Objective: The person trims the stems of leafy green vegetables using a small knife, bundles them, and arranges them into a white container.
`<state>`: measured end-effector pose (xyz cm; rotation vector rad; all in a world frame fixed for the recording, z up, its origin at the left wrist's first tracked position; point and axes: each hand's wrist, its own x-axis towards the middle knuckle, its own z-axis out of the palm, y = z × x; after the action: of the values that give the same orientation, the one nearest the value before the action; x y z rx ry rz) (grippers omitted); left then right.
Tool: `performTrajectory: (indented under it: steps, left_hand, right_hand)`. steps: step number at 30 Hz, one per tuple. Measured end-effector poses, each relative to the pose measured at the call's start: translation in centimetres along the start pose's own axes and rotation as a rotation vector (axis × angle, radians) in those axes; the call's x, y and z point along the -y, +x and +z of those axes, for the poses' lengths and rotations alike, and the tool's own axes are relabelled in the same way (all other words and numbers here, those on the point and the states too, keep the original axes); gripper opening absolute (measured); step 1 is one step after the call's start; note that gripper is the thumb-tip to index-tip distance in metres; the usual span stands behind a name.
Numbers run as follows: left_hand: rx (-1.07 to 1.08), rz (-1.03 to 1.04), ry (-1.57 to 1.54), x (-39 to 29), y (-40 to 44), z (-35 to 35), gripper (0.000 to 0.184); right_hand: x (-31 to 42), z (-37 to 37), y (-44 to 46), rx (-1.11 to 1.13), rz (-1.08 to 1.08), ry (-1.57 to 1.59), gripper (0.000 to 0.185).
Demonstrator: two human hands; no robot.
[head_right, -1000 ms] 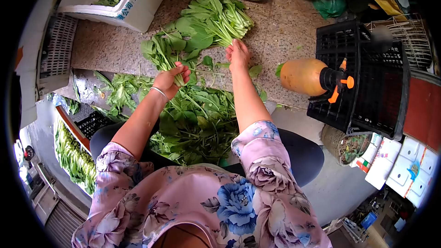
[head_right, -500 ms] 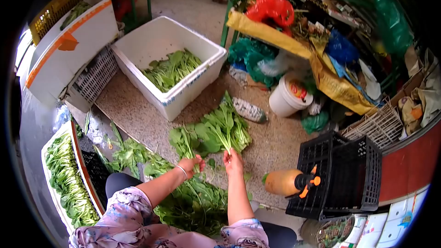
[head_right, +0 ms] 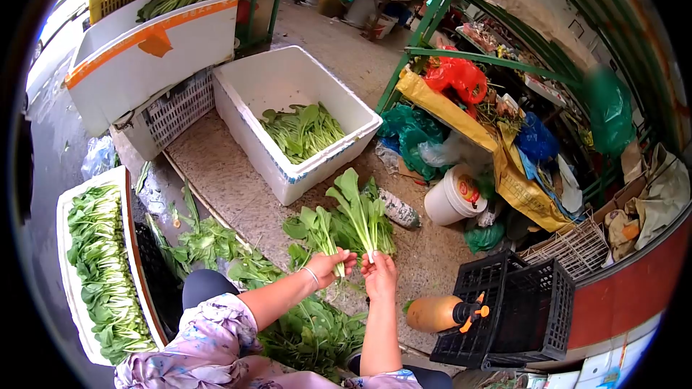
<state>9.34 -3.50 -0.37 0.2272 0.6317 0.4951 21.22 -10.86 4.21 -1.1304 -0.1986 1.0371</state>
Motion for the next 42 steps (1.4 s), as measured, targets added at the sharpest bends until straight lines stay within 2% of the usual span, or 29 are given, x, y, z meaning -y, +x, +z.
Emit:
performTrajectory:
  steps: [2, 4, 7, 14, 16, 19, 21, 26, 29, 31, 32, 34, 35, 38, 40, 42]
  left_hand:
    - [0.103, 0.026, -0.014, -0.5, -0.5, 0.3, 0.011]
    - [0.141, 0.035, 0.006, -0.5, -0.7, -0.1, 0.017]
    - [0.057, 0.004, 0.078, -1.0, -1.9, -0.6, 0.023]
    - [-0.052, -0.055, 0.153, -1.4, -3.3, -0.8, 0.024]
    - [-0.046, -0.059, 0.166, -1.5, -3.1, -0.8, 0.022]
    - [-0.032, -0.068, 0.188, -1.5, -2.7, -0.7, 0.020]
    - [-0.024, -0.021, -0.026, -1.3, -2.4, -0.5, 0.023]
    - [0.031, -0.038, -0.082, -0.8, -1.4, -0.9, 0.027]
    - [0.075, -0.065, -0.118, -0.9, -1.0, -1.2, 0.026]
    - [0.093, -0.066, -0.140, -1.1, -1.5, -1.0, 0.026]
    - [0.071, -0.044, -0.151, -1.3, -2.0, -0.6, 0.026]
    - [0.050, -0.022, -0.160, -1.4, -2.3, -0.3, 0.026]
    - [0.051, 0.005, -0.161, -1.3, -2.3, -0.3, 0.026]
    - [0.099, 0.014, -0.107, -0.3, -2.3, -0.5, 0.026]
    - [0.183, -0.014, -0.113, 1.1, -2.3, -0.1, 0.021]
    - [0.117, -0.010, -0.167, 0.4, -2.3, 0.3, 0.022]
  right_hand:
    - [-1.3, 0.2, -0.9, 0.021, -0.028, -0.027, 0.011]
    - [-2.4, 0.7, -2.1, 0.020, -0.007, -0.206, 0.010]
    - [-4.2, 1.1, -3.4, 0.032, -0.059, -0.313, 0.011]
    - [-6.2, 1.0, -3.8, 0.112, -0.225, -0.521, 0.009]
    - [-6.4, 0.9, -3.6, 0.128, -0.330, -0.572, 0.007]
    - [-6.1, 1.0, -3.8, 0.139, -0.348, -0.614, 0.007]
    - [-5.7, 1.1, -4.2, 0.097, -0.352, -0.726, 0.009]
    - [-5.4, 0.4, -4.6, 0.049, -0.456, -0.977, 0.015]
    - [-5.8, -0.3, -4.3, 0.095, -0.417, -0.831, 0.022]
    - [-4.4, 1.7, -5.9, -0.005, -0.320, -0.539, 0.035]
    - [-4.4, 1.6, -5.8, -0.007, -0.322, -0.537, 0.035]
    - [-4.7, 1.3, -5.4, -0.193, -0.150, -0.139, 0.053]
    - [-5.0, 0.9, -5.0, -0.208, -0.096, -0.051, 0.064]
    - [-4.6, 3.1, -4.6, -0.296, -0.030, 0.128, 0.065]
    - [-5.7, 3.4, -2.6, -0.196, -0.048, 0.202, 0.066]
    - [-4.7, 5.5, -2.8, -0.259, -0.090, 0.212, 0.069]
